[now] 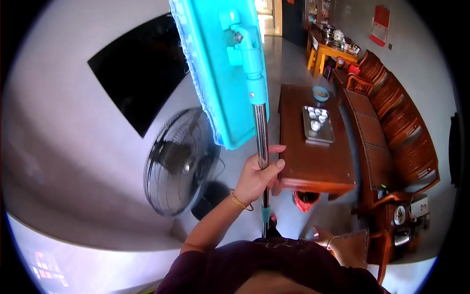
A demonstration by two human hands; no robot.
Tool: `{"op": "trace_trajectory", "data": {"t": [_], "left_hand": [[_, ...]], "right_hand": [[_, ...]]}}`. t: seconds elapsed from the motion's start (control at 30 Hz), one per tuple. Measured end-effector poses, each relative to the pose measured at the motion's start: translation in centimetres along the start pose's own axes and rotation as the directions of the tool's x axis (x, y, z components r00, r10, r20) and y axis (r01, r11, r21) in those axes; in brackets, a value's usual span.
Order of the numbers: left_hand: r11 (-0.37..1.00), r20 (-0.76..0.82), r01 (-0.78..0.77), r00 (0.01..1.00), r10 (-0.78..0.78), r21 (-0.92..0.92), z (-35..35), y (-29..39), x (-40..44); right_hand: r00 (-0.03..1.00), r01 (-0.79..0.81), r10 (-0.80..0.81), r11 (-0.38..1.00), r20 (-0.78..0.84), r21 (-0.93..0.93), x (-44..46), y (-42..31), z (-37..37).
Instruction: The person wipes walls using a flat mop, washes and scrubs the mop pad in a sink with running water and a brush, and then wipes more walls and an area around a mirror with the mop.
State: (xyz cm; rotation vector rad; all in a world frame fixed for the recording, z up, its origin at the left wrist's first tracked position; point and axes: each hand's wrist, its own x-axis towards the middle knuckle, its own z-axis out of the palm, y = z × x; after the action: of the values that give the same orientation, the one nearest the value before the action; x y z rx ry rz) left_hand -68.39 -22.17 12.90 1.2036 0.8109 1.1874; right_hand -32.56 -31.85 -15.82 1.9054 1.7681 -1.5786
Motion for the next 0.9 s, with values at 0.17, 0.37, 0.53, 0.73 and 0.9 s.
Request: {"op": "trace_trajectory", "data": {"t": [0.17,0.37,0.53,0.73,0.9], "left_hand": [[1.000,0.050,0.002,0.999,-0.001,-0.019,1.0,2.0,9.1],[0.997,0.122,-0.015,0.992,0.024,-0.071,1.7,5.3,18.3],[0.989,0.138,-0.094,0.984,0.109,-0.113,0.8,9.3,24.9],[0.980,0.131,-0.184,0.973,0.192,-0.071,-5.6,16.0,31.3],[0.961,-0.005,-0.275,0.961,0.276,0.033,-12.1,20.2,33.2]], "right_hand": [[0.969,0.242,-0.239,0.969,-0.064,0.043,9.6,-2.8,-2.1],[0.910,0.413,-0.413,0.905,-0.015,0.103,16.6,-12.1,-7.5],[0.774,0.627,-0.609,0.776,0.171,-0.072,23.5,-15.5,-8.9],[0.706,0.609,-0.623,0.777,0.337,0.161,30.3,-19.0,-8.7],[0.749,0.568,-0.540,0.822,0.383,0.048,33.9,-23.3,-10.6]]}}
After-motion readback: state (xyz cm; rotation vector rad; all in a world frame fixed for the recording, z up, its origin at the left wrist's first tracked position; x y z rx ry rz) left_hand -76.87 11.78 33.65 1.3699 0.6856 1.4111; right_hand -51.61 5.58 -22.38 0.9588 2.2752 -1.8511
